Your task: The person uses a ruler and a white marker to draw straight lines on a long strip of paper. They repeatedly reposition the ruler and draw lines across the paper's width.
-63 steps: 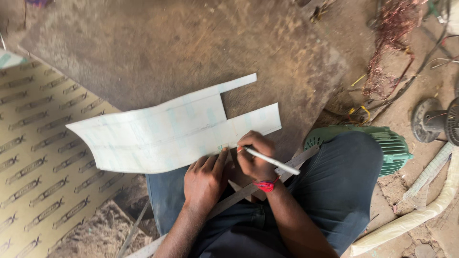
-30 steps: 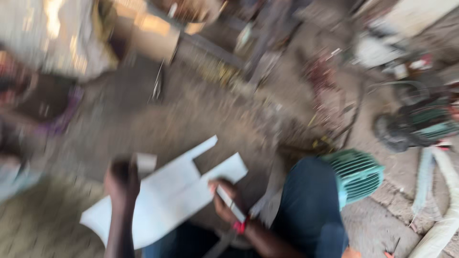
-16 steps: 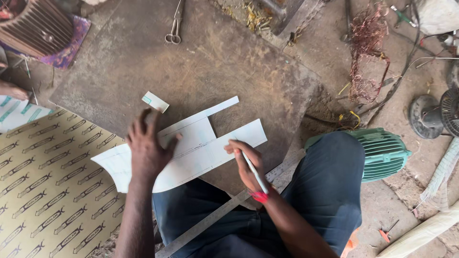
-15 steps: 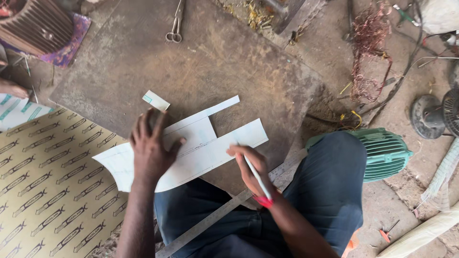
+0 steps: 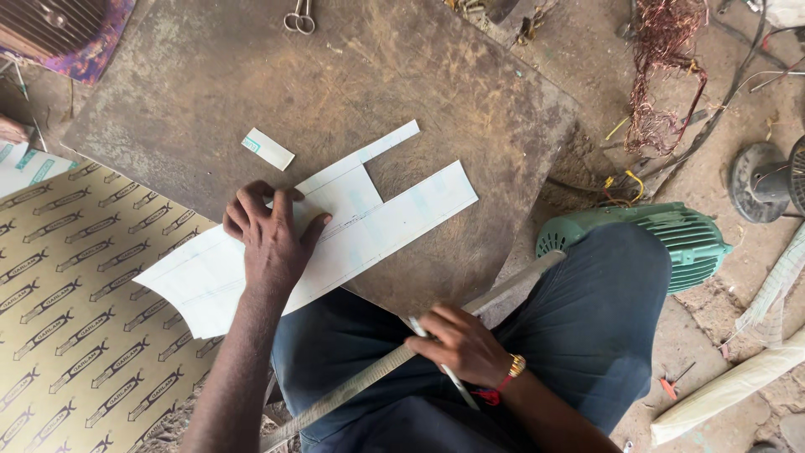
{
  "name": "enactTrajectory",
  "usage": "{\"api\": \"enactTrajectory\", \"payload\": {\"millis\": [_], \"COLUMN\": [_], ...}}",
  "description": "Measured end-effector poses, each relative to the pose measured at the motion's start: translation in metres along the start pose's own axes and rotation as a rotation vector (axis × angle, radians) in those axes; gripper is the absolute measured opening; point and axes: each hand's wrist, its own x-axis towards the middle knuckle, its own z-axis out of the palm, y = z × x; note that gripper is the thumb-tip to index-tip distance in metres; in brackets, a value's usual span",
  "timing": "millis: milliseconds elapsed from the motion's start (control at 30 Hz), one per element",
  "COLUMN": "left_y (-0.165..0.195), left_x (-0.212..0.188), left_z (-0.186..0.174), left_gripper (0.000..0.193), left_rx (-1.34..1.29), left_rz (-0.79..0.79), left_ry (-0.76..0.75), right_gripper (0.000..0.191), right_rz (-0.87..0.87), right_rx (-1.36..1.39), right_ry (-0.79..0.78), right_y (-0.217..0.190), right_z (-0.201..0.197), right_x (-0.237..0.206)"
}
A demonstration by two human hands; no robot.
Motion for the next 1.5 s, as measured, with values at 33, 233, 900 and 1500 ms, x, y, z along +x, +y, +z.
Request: {"api": "enactTrajectory", "payload": {"millis": [33, 233, 900, 1500], "left_y": [0.001, -0.013, 0.012, 0.040], "left_x": [-0.003, -0.009, -0.031, 0.087], "left_z": [-0.001, -0.008, 0.003, 0.060], "left_gripper": [0.056, 0.034, 0.077, 0.095], "left_rx": [0.010, 0.002, -0.307, 0.092], "left_rz": [0.012, 0.307, 0.121, 0.109], "left_ry": [-0.012, -0.134, 0.019, -0.111], "right_gripper": [0.024, 0.021, 0.031, 0.041], "right_rz": [-0.005, 0.131, 0.876, 0.637], "right_rx": [-0.025, -0.205, 0.724, -0.161], "right_ry": [0.130, 0.531, 0.449, 0.631], "right_y": [0.001, 0.027, -0.024, 0.059], "right_z": [-0.004, -0.054, -0.047, -0.009], "right_x": [-0.009, -0.046, 0.066, 0.103]}}
